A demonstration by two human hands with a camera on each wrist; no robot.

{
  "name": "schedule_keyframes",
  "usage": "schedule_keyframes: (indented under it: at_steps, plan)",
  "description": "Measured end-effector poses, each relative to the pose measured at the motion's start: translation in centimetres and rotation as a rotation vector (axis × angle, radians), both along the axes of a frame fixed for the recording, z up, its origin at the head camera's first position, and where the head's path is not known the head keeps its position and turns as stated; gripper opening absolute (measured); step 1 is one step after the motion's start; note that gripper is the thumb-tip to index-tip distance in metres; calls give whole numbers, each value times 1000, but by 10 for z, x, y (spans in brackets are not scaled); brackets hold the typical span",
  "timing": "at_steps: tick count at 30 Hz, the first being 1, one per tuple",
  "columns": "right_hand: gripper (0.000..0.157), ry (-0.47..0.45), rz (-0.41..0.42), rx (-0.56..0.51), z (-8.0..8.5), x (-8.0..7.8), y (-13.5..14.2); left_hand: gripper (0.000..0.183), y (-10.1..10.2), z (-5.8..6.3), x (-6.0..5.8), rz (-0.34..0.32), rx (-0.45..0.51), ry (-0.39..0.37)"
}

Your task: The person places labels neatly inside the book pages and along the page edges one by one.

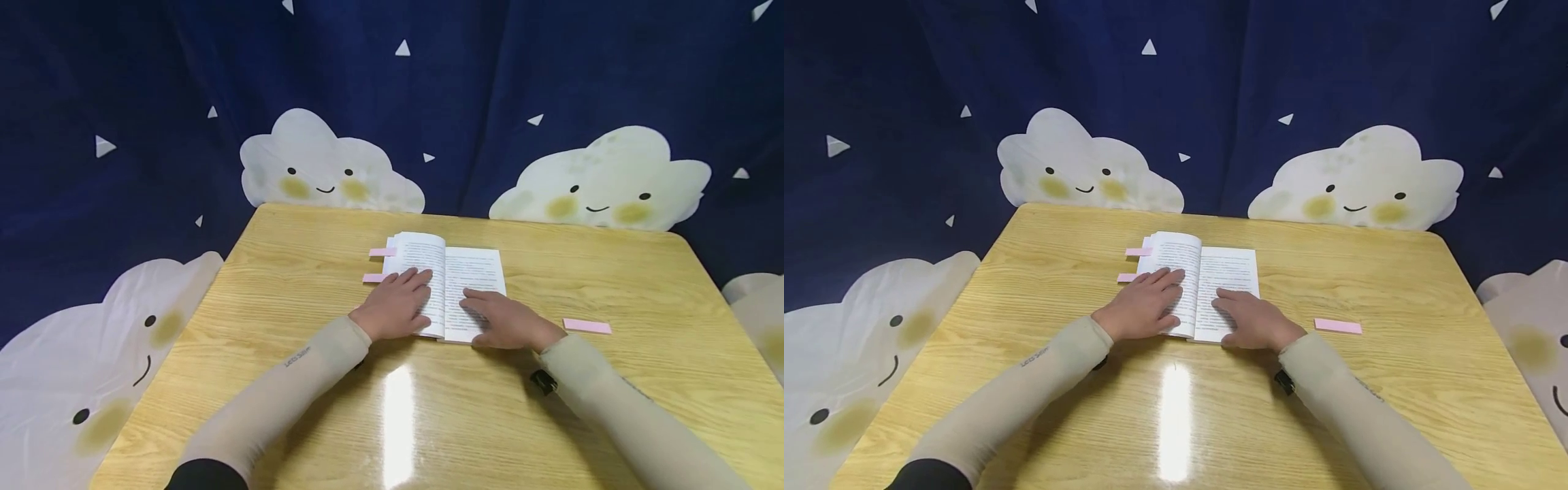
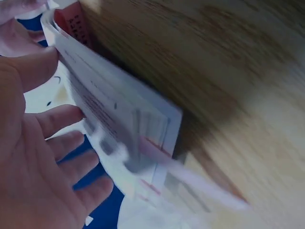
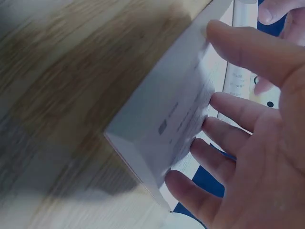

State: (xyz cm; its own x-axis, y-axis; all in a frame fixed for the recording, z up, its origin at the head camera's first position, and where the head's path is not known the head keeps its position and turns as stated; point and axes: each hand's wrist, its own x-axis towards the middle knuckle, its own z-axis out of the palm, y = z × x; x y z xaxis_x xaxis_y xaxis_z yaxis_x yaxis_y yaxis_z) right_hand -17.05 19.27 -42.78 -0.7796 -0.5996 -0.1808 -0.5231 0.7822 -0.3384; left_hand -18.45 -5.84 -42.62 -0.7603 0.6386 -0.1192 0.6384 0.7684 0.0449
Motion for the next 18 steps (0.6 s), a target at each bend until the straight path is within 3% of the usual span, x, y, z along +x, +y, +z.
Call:
schedule_keyframes:
  at_steps: [4,10,18]
  plan:
    - [72,17,-6,14,-1,2,2,52,0,-4,-8,-3,48,-96]
    - [73,24,-27,55,0,6,4,81,-4,-7,-17,44,71,-245]
    - [71,48,-19,42,-1,3,8,78,-4,-8,-19,32,37,-261]
